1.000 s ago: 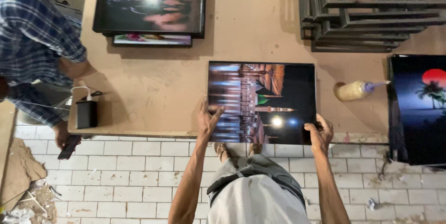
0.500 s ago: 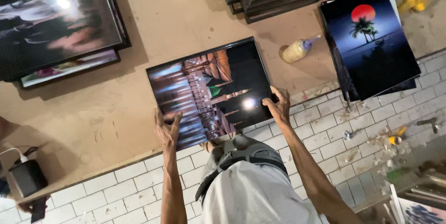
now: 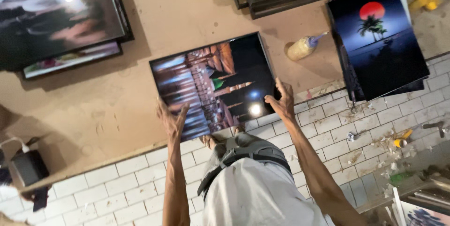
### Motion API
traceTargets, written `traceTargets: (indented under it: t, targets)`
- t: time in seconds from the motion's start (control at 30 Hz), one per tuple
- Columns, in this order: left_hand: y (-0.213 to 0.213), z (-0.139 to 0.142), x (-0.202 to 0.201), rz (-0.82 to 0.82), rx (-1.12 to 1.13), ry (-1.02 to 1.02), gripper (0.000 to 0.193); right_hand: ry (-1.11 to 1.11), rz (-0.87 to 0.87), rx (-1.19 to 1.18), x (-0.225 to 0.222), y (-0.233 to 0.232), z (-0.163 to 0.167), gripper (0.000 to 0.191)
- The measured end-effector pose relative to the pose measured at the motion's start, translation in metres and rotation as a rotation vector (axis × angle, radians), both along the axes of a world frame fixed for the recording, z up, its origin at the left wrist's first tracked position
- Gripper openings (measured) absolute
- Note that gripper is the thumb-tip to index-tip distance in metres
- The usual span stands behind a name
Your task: The person applies glue to the inner edge of a picture frame, places a printed image inside, and stacks the completed frame. The process is repeated with different images, including a mosque scene, a sunset with palm trees, and Arabic calligraphy.
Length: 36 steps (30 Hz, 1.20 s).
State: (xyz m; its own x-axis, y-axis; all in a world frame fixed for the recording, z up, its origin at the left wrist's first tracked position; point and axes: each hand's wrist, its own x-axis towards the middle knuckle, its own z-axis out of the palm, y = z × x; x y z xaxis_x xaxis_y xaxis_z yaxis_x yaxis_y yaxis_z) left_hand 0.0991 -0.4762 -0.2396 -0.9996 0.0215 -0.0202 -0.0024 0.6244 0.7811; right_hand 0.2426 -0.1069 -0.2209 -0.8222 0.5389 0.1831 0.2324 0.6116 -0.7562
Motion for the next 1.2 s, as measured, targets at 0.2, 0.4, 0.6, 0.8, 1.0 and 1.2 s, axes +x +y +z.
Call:
traceTargets:
  t: [0.2,0.4,0.6,0.8,1.0,1.2]
  targets:
    - [-0.027,-0.012,0.023,0.100,0.038,-0.076,0.109,-0.112,-0.105,-0.332,0.035,0.007,-0.003,0.071]
    - [-0.047,-0.011,0.103,0.102,-0.143,-0.139,0.064,-0.254,-0.134,-0.322,0.069,0.011,-0.020,0.064]
    - [-0.045,0.004,0.118,0.264,0.370,-0.377,0.044,-0.156,-0.185,-0.968,0.077,0.023,-0.013,0.066]
    - [-0.057,-0.009,0.116,0.262,0.790,-0.346,0.041,0.012,-0.292,-1.100,0.064,0.023,-0.012,0.057]
    - [-0.067,-0.018,0.106,0.142,-0.120,-0.226,0.039,-0.369,-0.233,-0.424,0.057,0.021,-0.009,0.056]
    - [-0.054,0.030,0.064,-0.058,-0.283,0.102,0.086,-0.329,0.022,0.227,0.010,0.029,0.030,0.065]
